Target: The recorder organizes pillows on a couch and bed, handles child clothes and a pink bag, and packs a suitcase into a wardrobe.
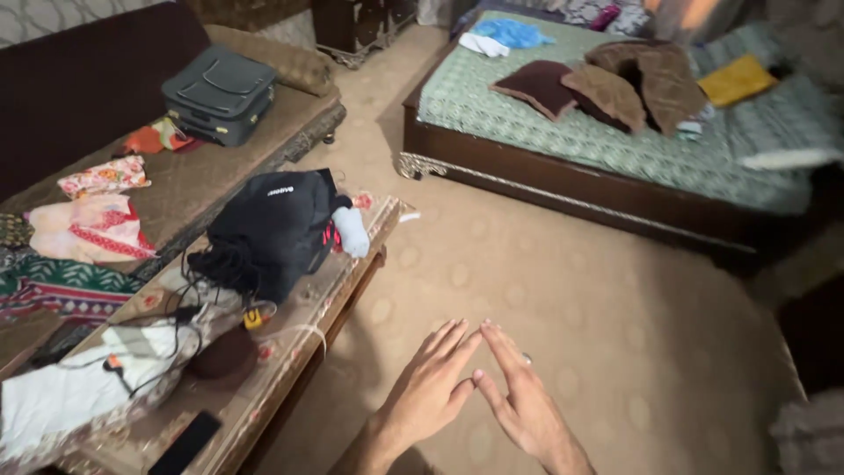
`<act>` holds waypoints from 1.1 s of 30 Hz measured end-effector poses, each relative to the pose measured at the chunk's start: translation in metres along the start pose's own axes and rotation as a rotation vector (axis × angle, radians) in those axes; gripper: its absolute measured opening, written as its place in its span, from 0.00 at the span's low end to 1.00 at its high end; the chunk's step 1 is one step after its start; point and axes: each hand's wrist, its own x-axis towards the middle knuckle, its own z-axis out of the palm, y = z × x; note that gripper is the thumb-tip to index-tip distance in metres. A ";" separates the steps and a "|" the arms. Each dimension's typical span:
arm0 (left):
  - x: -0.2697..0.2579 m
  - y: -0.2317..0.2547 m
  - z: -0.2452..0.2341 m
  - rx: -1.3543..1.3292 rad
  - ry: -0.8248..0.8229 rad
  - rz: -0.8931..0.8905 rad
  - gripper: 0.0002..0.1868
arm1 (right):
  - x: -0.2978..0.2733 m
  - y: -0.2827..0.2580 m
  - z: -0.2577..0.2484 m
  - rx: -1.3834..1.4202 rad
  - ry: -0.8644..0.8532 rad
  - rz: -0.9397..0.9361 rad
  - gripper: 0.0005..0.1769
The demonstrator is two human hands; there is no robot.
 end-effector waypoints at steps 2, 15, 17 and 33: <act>0.036 -0.026 0.001 -0.012 0.022 -0.030 0.35 | 0.044 0.026 -0.001 0.014 -0.028 0.005 0.37; 0.239 -0.248 -0.010 -0.013 0.269 -0.060 0.32 | 0.348 0.126 0.013 0.043 -0.176 -0.066 0.38; 0.279 -0.288 -0.017 0.002 0.261 -0.054 0.33 | 0.398 0.150 0.022 0.027 -0.151 -0.058 0.38; 0.535 -0.494 -0.044 -0.042 0.181 -0.086 0.31 | 0.699 0.279 0.028 0.134 -0.183 0.144 0.43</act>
